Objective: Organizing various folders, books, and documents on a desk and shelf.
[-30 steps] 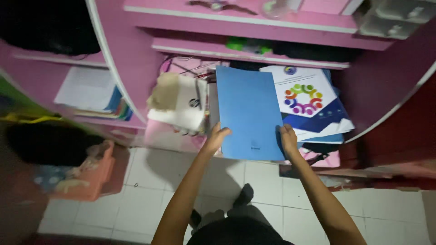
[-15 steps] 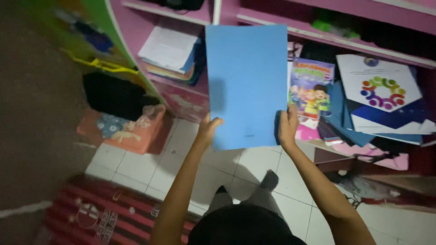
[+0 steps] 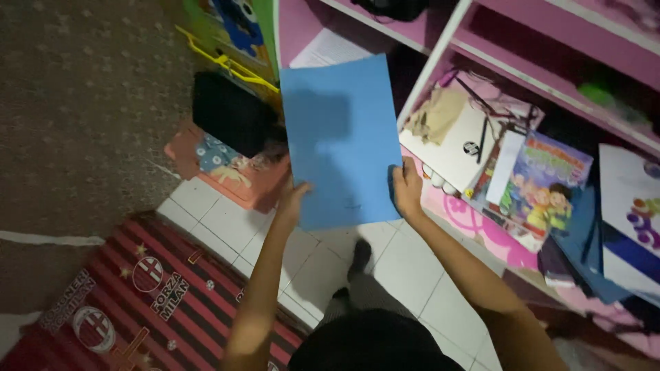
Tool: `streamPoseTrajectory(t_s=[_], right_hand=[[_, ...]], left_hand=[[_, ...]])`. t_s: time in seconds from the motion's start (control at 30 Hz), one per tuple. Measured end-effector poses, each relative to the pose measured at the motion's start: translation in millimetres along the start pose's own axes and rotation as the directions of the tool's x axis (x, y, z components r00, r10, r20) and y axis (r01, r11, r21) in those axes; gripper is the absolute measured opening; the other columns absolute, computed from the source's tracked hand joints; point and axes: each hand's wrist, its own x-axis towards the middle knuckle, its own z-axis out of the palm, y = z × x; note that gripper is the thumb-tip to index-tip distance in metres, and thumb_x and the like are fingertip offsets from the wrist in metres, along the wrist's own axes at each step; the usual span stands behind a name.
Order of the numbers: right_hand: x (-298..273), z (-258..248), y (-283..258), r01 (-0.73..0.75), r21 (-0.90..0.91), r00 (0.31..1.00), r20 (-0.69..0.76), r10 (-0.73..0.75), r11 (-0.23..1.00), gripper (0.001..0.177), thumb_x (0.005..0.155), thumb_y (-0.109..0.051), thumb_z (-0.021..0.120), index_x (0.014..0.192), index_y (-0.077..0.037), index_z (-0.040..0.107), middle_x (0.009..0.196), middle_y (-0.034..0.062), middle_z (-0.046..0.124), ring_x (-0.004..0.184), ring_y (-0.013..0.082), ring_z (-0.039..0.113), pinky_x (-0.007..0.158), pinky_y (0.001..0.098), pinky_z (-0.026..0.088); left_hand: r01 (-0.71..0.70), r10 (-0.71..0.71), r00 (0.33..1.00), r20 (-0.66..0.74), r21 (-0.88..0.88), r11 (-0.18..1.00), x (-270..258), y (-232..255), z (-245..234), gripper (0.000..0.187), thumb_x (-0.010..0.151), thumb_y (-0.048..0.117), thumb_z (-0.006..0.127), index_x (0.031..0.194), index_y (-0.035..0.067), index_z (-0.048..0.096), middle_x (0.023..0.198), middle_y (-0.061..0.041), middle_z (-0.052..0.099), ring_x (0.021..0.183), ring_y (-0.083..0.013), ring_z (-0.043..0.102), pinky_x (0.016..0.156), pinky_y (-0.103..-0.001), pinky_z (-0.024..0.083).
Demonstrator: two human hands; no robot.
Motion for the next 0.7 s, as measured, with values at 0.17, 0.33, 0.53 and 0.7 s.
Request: streamPoseTrajectory(t_s=[0.17, 0.33, 0.53, 0.7], right_hand=[[52, 38, 32, -0.140, 0.007, 0.986, 0.088, 0.139, 0.990, 0.034, 0.097, -0.029, 0.054, 0.117, -0.003, 0.060, 0.091, 0.0149, 0.067, 0.082, 0.0232, 0.063, 0.078, 0.0378, 0.051], [105, 56, 49, -0.219, 0.023, 0.963, 0.165, 0.213, 0.975, 0.047, 0.094, -0.032, 0.060, 0.127, 0.000, 0.054, 0.109, 0.0178, 0.067, 0.096, 0.0254, 0.064, 0.087, 0.0386, 0.051], [137, 67, 37, -0.494, 0.115, 0.842, 0.313, 0.440, 0.862, 0.060, 0.093, -0.031, 0.057, 0.139, 0.002, 0.039, 0.121, 0.0238, 0.058, 0.104, 0.0309, 0.063, 0.092, 0.0431, 0.053], [148, 84, 61, -0.439, 0.258, 0.895, 0.211, 0.393, 0.861, 0.049, 0.095, -0.024, 0.059, 0.133, 0.002, 0.045, 0.117, 0.0184, 0.060, 0.103, 0.0253, 0.059, 0.093, 0.0398, 0.051]], left_hand=[[0.096, -0.091, 0.994, -0.054, 0.097, 0.991, 69, -6, -14, 0.046, 0.087, 0.028, 0.063, 0.128, 0.007, 0.061, 0.108, -0.004, 0.068, 0.100, -0.0171, 0.064, 0.088, -0.035, 0.051], [0.013, -0.004, 0.999, -0.042, 0.237, 0.971, 153, -22, -20, 0.039, 0.086, 0.020, 0.068, 0.116, -0.005, 0.066, 0.099, -0.012, 0.066, 0.093, -0.0234, 0.063, 0.084, -0.039, 0.052], [0.153, -0.157, 0.986, 0.055, 0.068, 0.986, 177, 26, -8, 0.041, 0.086, 0.020, 0.059, 0.124, 0.007, 0.063, 0.099, -0.007, 0.066, 0.092, -0.0208, 0.063, 0.084, -0.036, 0.051], [0.243, -0.250, 0.966, 0.060, 0.104, 0.965, 216, 30, -14, 0.042, 0.086, 0.023, 0.063, 0.122, 0.002, 0.061, 0.104, -0.008, 0.065, 0.099, -0.0229, 0.063, 0.088, -0.039, 0.051]])
